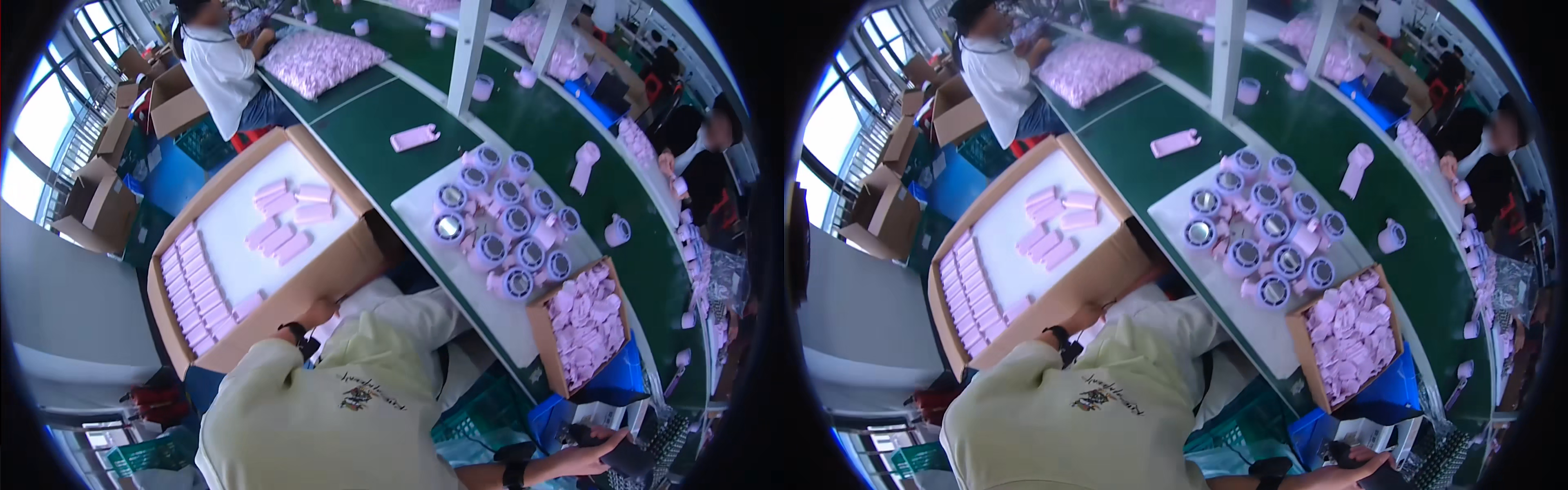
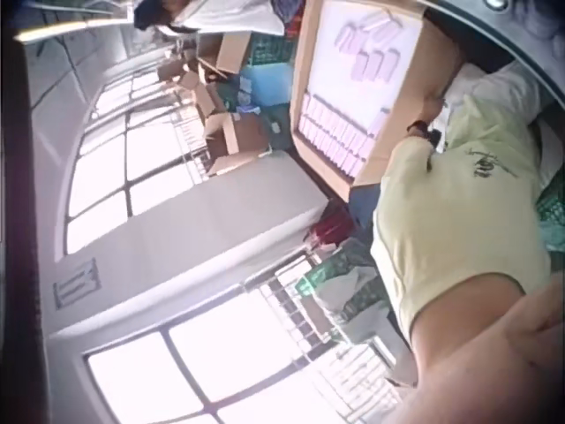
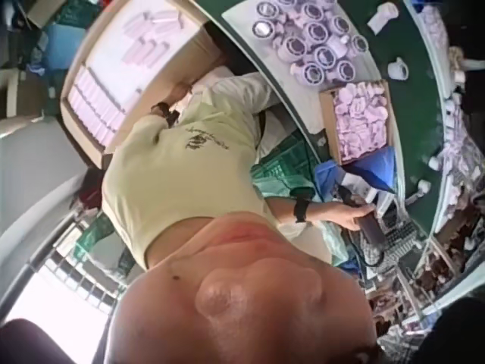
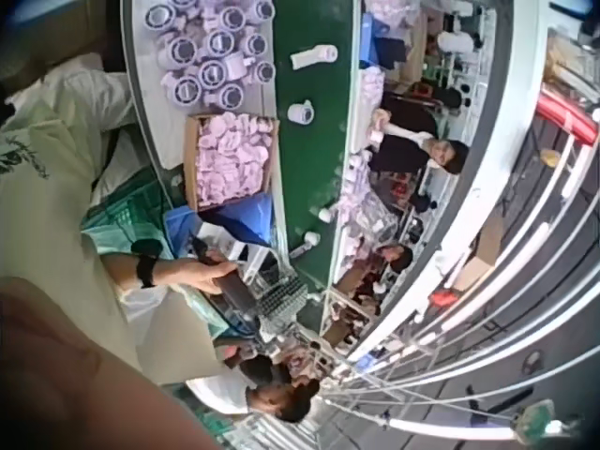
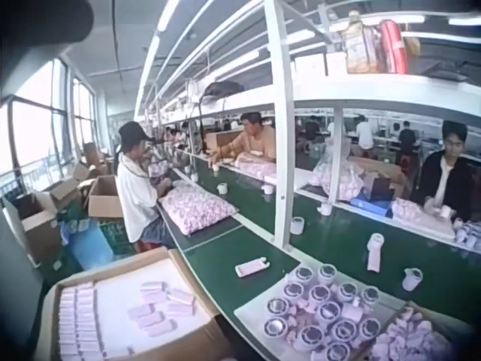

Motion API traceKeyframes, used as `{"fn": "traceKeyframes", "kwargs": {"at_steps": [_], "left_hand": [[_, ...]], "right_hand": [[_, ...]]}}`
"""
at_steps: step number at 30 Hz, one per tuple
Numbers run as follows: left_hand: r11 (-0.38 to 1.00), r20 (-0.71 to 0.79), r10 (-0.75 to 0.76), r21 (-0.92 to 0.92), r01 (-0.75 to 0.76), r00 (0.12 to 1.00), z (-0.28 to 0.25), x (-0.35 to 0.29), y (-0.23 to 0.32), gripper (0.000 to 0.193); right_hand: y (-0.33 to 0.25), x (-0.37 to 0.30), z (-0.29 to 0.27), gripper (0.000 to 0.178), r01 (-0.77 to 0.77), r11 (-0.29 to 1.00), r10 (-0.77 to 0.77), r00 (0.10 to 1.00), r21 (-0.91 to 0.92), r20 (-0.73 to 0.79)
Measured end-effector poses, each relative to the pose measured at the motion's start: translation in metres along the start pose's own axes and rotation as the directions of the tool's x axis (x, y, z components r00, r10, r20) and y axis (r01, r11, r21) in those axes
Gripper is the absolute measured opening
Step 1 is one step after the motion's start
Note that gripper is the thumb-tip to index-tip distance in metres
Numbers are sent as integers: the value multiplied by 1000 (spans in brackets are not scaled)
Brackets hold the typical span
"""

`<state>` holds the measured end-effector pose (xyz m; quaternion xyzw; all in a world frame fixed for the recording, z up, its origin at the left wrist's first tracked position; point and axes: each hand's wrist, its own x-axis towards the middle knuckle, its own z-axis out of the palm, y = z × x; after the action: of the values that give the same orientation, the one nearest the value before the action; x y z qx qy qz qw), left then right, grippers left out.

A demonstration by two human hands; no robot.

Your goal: The person assembles handheld fans by fitting fan heads, handle casings, and internal components together by hand, fastening them using an electric screwdriver, and placing the assembled units onto a conveyor belt.

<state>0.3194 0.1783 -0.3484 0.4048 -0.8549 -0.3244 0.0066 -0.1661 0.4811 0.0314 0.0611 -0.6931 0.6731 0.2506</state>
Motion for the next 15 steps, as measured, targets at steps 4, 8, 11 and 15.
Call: {"fn": "traceKeyframes", "kwargs": {"at_steps": [4, 8, 11, 15], "left_hand": [[936, 304, -333, -11, 353, 893, -53, 17, 60, 30], [932, 332, -341, -5, 363, 880, -70, 21, 67, 28], [932, 393, -334, 4, 362, 857, -83, 42, 74, 27], [924, 444, -339, -11, 383, 829, -101, 50, 83, 27]], "right_hand": [[-27, -14, -9, 26, -30, 1000, 29, 999, -7, -15], [-6, -5, -38, 27, -209, 922, 152, 970, 325, 192], [-12, 2, -18, 28, -217, 918, 172, 972, 331, 159], [-14, 12, 6, 29, -224, 908, 182, 972, 353, 147]]}}
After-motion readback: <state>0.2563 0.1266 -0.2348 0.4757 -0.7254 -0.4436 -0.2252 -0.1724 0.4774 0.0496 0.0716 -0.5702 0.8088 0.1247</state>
